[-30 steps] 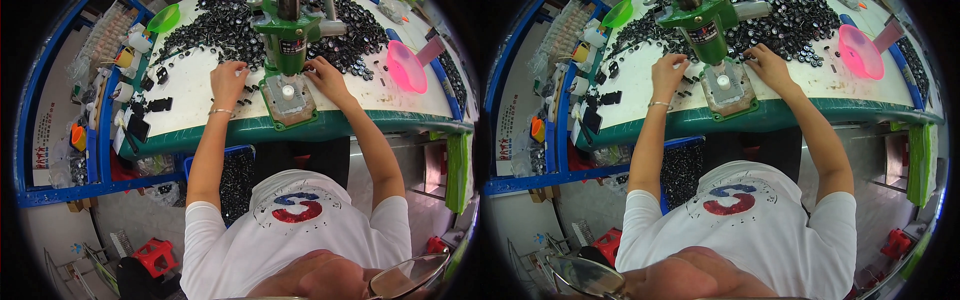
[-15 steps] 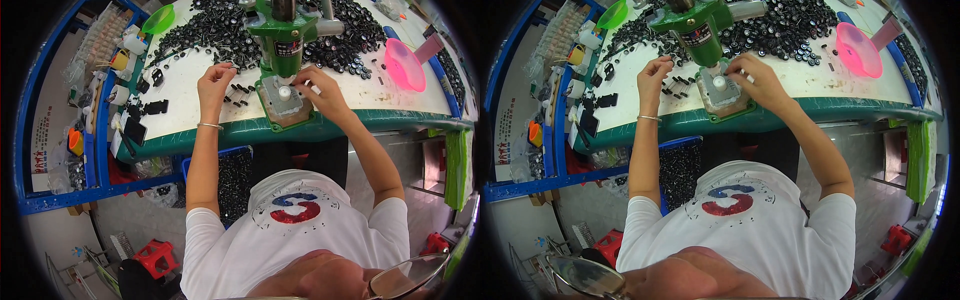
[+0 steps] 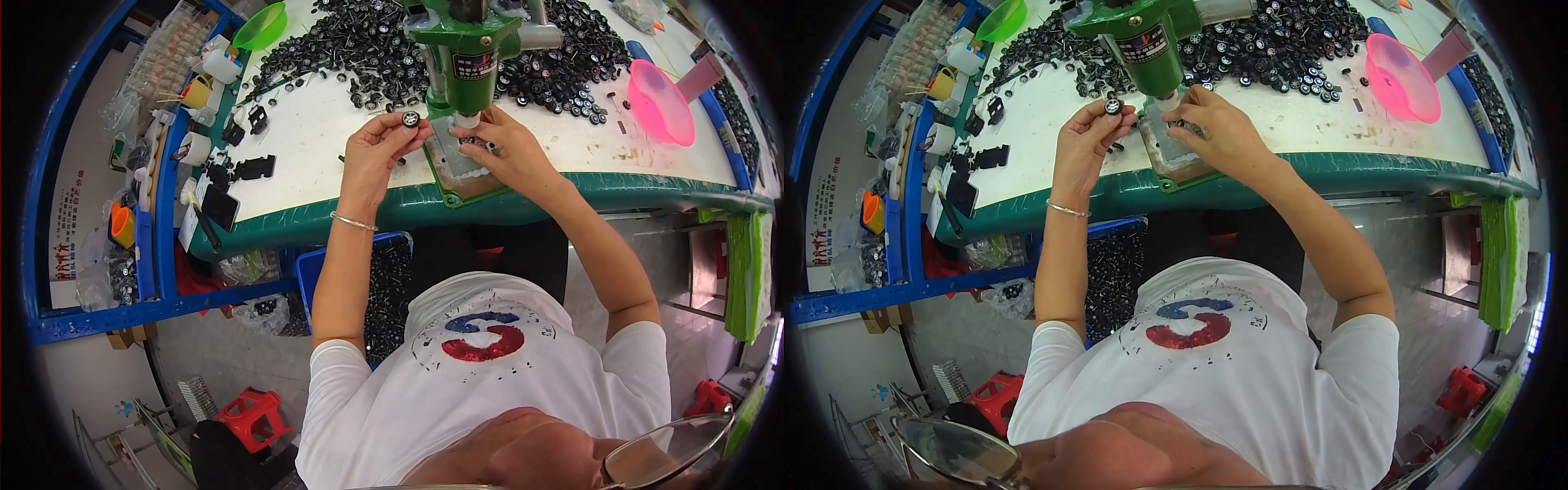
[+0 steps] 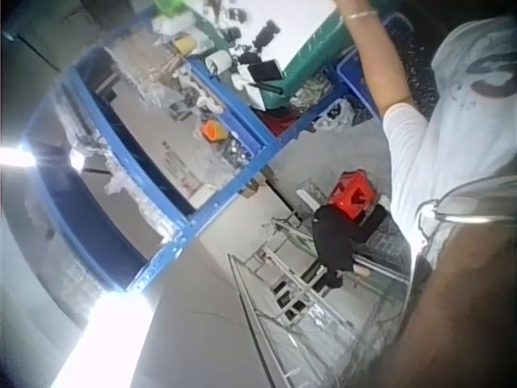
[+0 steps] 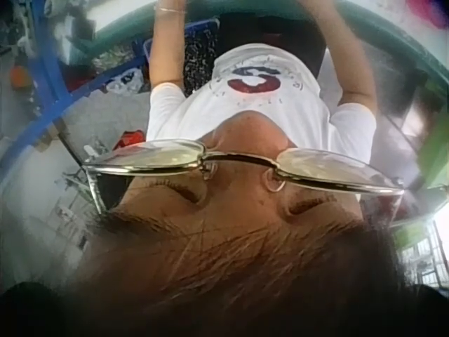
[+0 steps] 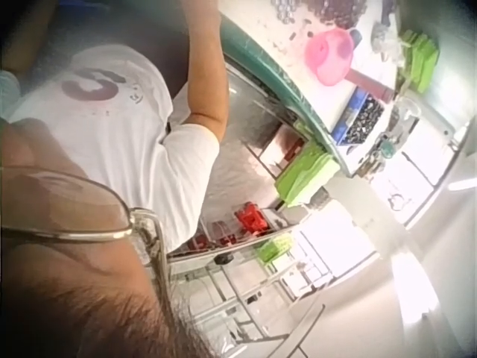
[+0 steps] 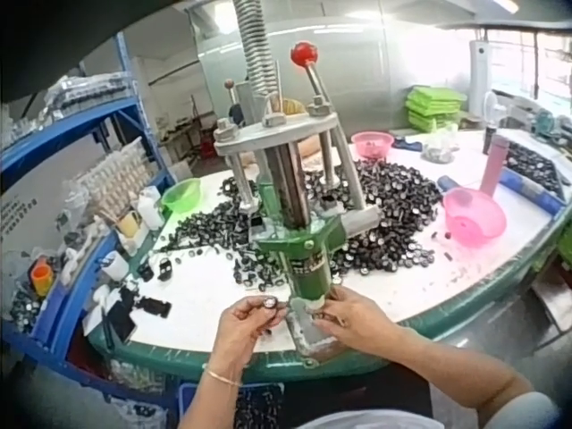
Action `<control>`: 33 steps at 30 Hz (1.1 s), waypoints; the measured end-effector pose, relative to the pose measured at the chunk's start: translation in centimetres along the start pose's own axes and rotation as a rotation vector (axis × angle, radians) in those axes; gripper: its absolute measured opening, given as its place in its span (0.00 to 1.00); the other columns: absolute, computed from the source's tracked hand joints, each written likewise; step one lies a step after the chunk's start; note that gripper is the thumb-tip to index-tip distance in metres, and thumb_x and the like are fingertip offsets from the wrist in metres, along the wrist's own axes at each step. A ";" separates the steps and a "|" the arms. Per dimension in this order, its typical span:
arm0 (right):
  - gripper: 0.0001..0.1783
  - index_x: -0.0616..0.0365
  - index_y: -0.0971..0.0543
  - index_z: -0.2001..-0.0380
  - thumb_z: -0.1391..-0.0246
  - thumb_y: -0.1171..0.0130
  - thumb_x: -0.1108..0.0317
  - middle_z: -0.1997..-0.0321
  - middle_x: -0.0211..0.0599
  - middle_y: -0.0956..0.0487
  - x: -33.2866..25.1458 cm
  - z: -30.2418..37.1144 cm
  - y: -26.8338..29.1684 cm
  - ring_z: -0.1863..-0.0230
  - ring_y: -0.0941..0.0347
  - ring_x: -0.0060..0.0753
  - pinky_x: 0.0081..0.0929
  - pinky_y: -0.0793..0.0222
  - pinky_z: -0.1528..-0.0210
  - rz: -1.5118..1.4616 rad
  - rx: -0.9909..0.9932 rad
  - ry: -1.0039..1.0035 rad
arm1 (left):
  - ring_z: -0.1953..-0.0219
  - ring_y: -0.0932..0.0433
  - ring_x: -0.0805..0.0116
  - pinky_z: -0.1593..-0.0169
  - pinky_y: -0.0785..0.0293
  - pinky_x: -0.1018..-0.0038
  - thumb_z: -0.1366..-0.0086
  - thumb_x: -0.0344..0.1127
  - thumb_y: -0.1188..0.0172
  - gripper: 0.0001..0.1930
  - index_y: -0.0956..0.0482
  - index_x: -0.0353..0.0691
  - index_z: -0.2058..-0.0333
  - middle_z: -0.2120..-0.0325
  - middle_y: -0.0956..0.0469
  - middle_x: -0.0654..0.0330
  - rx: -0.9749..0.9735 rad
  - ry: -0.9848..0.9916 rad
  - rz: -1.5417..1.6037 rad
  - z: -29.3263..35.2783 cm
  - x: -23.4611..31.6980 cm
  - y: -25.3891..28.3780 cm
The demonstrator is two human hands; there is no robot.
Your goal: The person attaches toy wheels onto axle rods by hand, places them into a manual press fixture, presses the parts together using the press lever, and sets the assembled wheel axles on the table.
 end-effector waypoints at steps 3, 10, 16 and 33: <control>0.15 0.52 0.17 0.55 0.45 0.38 0.63 0.63 0.35 0.29 0.0 -0.2 0.2 0.65 0.29 0.34 0.30 0.30 0.60 0.013 0.005 -0.004 | 0.63 0.18 0.70 0.56 0.23 0.77 0.39 0.24 0.38 0.09 0.20 0.32 0.59 0.63 0.17 0.52 0.029 -0.036 -0.117 0.2 -0.3 -0.3; 0.24 0.53 0.20 0.49 0.50 0.33 0.60 0.62 0.30 0.32 2.4 0.7 -0.3 0.66 0.38 0.25 0.23 0.35 0.58 -0.258 0.011 -0.188 | 0.64 0.24 0.80 0.57 0.28 0.81 0.41 0.25 0.35 0.07 0.17 0.35 0.63 0.68 0.19 0.66 0.006 -0.139 -0.245 0.2 -1.1 -2.9; 0.24 0.56 0.22 0.47 0.47 0.35 0.62 0.60 0.30 0.27 2.6 -0.9 4.5 0.63 0.32 0.20 0.19 0.34 0.58 -0.210 0.185 -0.109 | 0.61 0.23 0.78 0.53 0.28 0.78 0.41 0.26 0.34 0.07 0.17 0.36 0.63 0.65 0.18 0.64 -0.044 -0.127 -0.192 -0.3 -2.3 -4.5; 0.14 0.56 0.25 0.64 0.38 0.43 0.56 0.80 0.20 0.30 -9.3 -20.5 17.7 0.85 0.39 0.18 0.20 0.42 0.84 -0.913 0.237 -0.106 | 0.64 0.26 0.79 0.56 0.30 0.80 0.42 0.25 0.34 0.05 0.18 0.34 0.66 0.68 0.21 0.66 -0.082 -0.224 -0.109 -0.8 -2.2 -6.0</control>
Point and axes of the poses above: each hand's wrist, its own z-axis away from the middle knuckle, its own y-axis out of the back of the hand, x = y × z, the point moved 7 cm from there along -z, towards the middle knuckle
